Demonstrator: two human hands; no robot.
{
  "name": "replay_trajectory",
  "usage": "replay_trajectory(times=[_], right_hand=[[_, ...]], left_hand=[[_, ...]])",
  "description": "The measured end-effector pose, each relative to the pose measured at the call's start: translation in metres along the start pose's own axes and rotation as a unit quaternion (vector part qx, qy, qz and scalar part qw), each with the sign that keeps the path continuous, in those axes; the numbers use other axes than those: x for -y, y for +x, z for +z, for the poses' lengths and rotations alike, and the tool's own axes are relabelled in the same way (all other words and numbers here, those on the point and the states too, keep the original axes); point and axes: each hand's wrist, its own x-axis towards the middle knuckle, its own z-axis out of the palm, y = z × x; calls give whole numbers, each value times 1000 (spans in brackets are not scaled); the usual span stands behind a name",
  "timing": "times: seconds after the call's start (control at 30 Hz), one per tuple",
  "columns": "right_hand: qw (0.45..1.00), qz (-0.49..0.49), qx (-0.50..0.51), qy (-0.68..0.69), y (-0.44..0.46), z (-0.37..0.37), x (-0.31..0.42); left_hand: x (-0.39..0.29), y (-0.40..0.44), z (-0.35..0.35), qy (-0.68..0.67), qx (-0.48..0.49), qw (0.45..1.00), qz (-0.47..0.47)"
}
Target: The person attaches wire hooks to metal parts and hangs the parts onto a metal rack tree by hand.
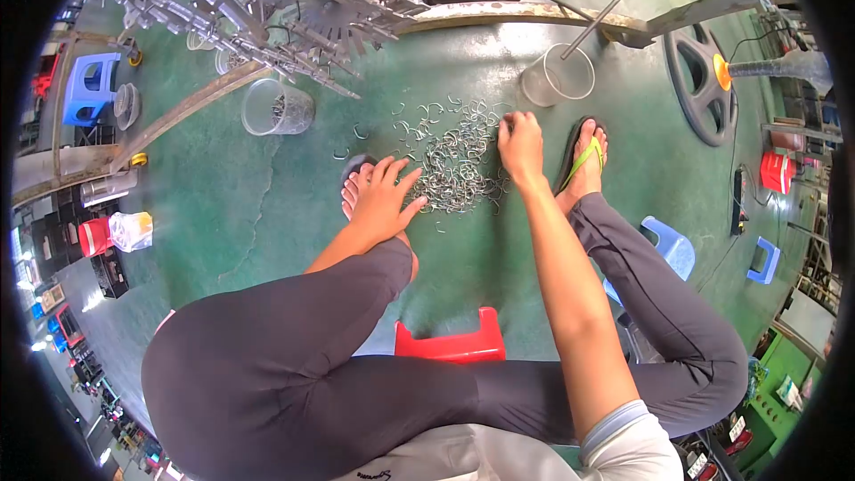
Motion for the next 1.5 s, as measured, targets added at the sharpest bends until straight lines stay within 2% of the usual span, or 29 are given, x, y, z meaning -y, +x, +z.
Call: replay_trajectory(times=[0.1, 0.2, 0.3, 0.43, 0.53, 0.57, 0.67, 0.73, 0.8, 0.83, 0.97, 1.07, 1.1, 1.2, 1.33, 1.5], right_hand=[[992, -26, 109, -62, 19, -9, -3], [995, -52, 77, -36, 26, -9, 10], [982, -99, 146, -64, 38, 4, 11], [964, -106, 186, -154, 47, 16, 15], [947, -149, 218, -185, 47, 9, 25], [943, -163, 220, -188, 47, 11, 22], [947, -169, 210, -177, 45, 8, 19], [957, -141, 197, -162, 40, 6, 19], [980, -85, 148, -106, 35, 0, 27], [987, -56, 126, -78, 33, -6, 33], [994, -82, 75, 6, 23, -33, 72], [989, -81, 126, 9, 21, -35, 76], [991, -95, 91, 37, 18, -36, 82], [980, -54, 106, 158, 14, -47, 109], [954, -44, 99, 279, 9, -58, 146], [905, -82, 11, 416, 1, -59, 178]], left_hand=[[9, -13, 8, -13, -5, 1000, 9], [9, -12, 10, -28, -15, 999, -7], [10, -11, 15, -43, -22, 999, -20], [11, -11, 15, -36, -50, 998, -14], [7, -8, -5, -126, -107, 985, -50], [2, -2, -21, -129, -196, 971, -40], [-11, 10, -85, -252, -342, 899, -104], [-18, 21, -141, -205, -441, 872, -50], [-22, 27, -177, -195, -474, 856, -70], [-27, 32, -191, -197, -469, 858, -74], [-35, 60, -215, -175, -459, 865, -101], [-41, 72, -217, -142, -439, 874, -150], [-43, 74, -218, -133, -429, 877, -170], [-44, 80, -218, -57, -427, 884, -180], [-43, 86, -214, -98, -410, 887, -188], [-50, 79, -207, -230, -393, 869, -194]])
